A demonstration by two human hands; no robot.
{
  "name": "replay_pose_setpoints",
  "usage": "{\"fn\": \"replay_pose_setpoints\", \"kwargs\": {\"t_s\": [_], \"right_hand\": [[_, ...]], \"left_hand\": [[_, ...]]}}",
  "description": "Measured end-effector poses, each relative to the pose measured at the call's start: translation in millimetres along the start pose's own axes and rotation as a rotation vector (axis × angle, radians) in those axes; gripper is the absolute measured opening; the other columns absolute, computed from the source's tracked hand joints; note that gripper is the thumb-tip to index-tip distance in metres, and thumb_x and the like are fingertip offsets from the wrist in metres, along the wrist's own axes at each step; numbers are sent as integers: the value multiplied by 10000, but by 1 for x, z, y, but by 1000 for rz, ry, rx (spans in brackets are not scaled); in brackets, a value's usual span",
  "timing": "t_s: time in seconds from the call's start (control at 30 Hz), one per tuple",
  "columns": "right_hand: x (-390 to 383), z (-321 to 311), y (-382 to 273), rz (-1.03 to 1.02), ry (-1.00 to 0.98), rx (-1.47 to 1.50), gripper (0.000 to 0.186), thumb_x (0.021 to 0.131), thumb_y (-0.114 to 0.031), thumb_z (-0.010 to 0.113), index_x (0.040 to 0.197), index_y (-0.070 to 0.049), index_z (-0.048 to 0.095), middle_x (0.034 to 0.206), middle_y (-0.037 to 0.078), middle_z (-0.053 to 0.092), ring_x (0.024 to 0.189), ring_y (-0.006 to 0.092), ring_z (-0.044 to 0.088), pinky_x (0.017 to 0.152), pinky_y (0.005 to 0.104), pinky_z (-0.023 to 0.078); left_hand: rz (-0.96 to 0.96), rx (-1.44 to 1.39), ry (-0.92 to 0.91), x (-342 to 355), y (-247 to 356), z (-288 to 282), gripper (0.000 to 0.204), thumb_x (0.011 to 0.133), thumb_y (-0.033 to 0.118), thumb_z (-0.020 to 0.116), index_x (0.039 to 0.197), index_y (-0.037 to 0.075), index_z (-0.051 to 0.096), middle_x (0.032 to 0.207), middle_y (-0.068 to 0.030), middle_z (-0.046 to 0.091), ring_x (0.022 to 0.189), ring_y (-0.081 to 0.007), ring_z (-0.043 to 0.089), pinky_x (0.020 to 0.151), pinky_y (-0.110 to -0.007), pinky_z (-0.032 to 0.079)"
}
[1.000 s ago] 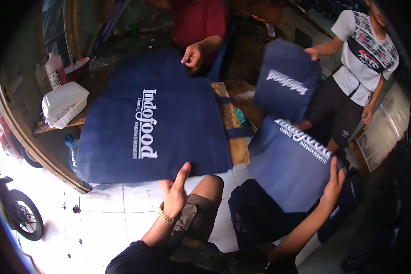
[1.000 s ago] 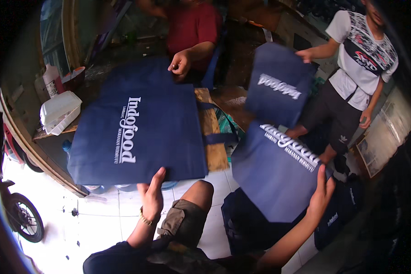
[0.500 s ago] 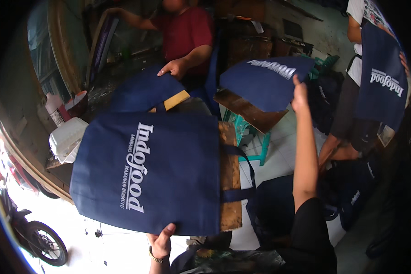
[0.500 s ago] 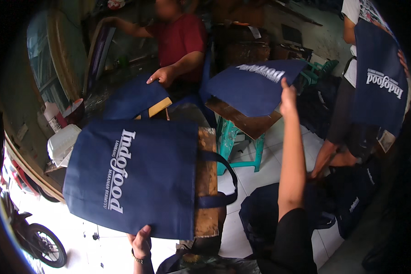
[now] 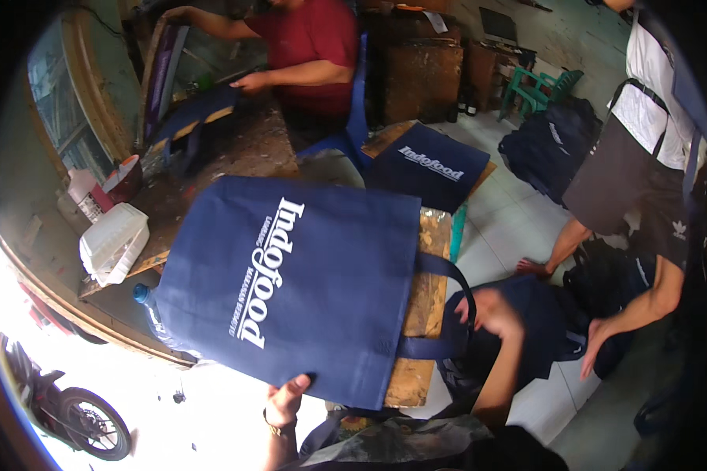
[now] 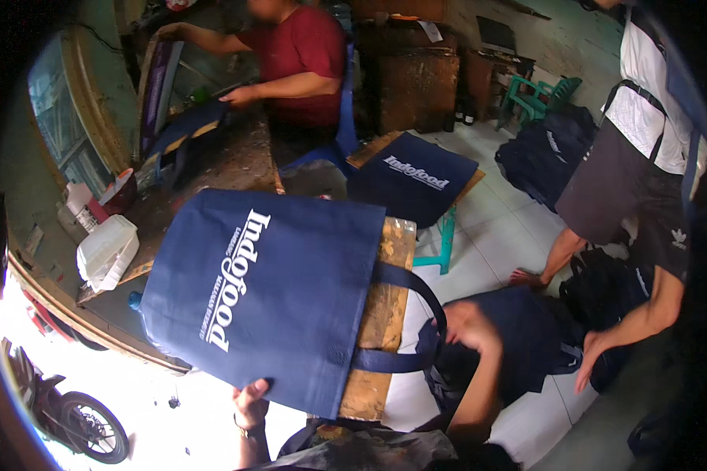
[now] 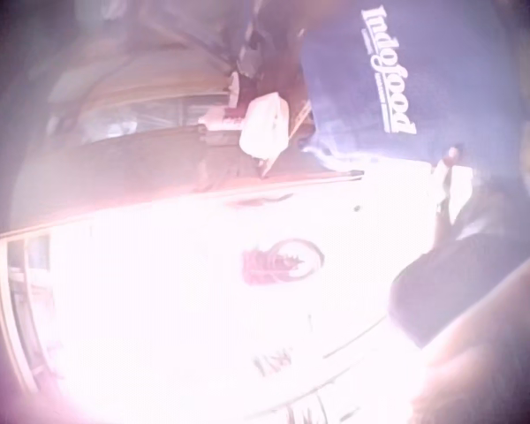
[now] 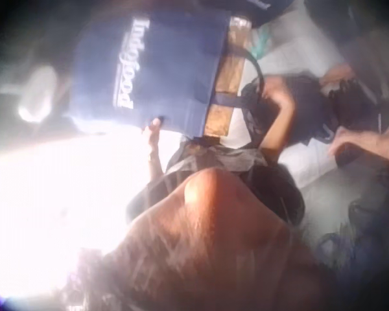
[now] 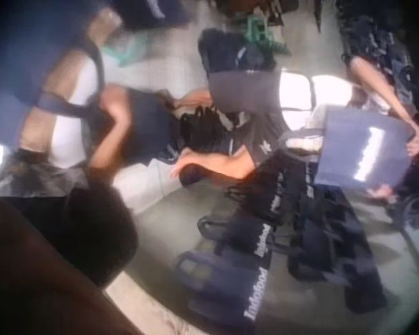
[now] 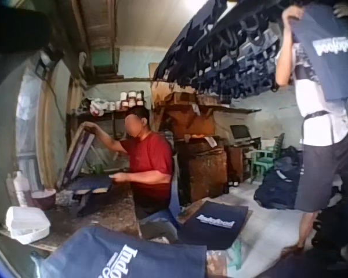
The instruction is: The person inserts wooden boards into blue bags and passes them to another person for screen printing.
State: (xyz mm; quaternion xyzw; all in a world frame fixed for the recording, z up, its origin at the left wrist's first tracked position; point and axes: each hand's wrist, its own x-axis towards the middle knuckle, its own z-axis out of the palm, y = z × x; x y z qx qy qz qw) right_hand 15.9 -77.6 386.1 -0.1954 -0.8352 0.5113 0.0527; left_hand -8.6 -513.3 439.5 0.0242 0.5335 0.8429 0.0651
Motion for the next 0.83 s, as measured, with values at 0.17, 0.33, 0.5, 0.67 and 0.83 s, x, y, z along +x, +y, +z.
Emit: {"fn": "replay_pose_setpoints", "kwargs": {"t_s": [0.17,0.33,0.5,0.67,0.83], "right_hand": [[-103,95,12,-217,-212,809,246,779,-17,611,1024,-33,625,840,61,646,761,150,606,684,293,477],[-125,95,26,-566,-215,1119,475,723,62,632,1182,-22,543,983,55,623,905,164,593,820,318,466],[-154,96,11,-488,7,1208,428,688,136,631,1078,-36,589,1019,62,617,917,161,601,825,306,482],[-183,86,1,-254,271,1235,379,683,171,604,1012,-16,611,976,81,623,859,164,617,766,304,511],[-196,83,51,-282,460,926,410,684,70,686,1079,3,598,1050,119,622,966,242,607,870,388,483]], "left_hand": [[-73,-137,-256,37,-9,6,227,737,9,662,959,4,613,882,-67,636,811,-178,601,756,-287,474],[-46,134,-534,30,-12,38,191,842,5,630,1033,1,637,969,-51,645,889,-146,592,793,-268,459],[117,356,-701,71,-27,8,458,838,160,697,1226,4,512,1152,-94,572,1069,-181,531,921,-338,419],[4,-546,-198,116,22,20,604,937,461,477,1345,22,404,1310,-128,499,1178,-289,499,1013,-409,379],[-55,-359,-232,122,29,48,542,959,372,471,1350,3,409,1324,-132,496,1193,-255,498,1017,-393,386]]}}
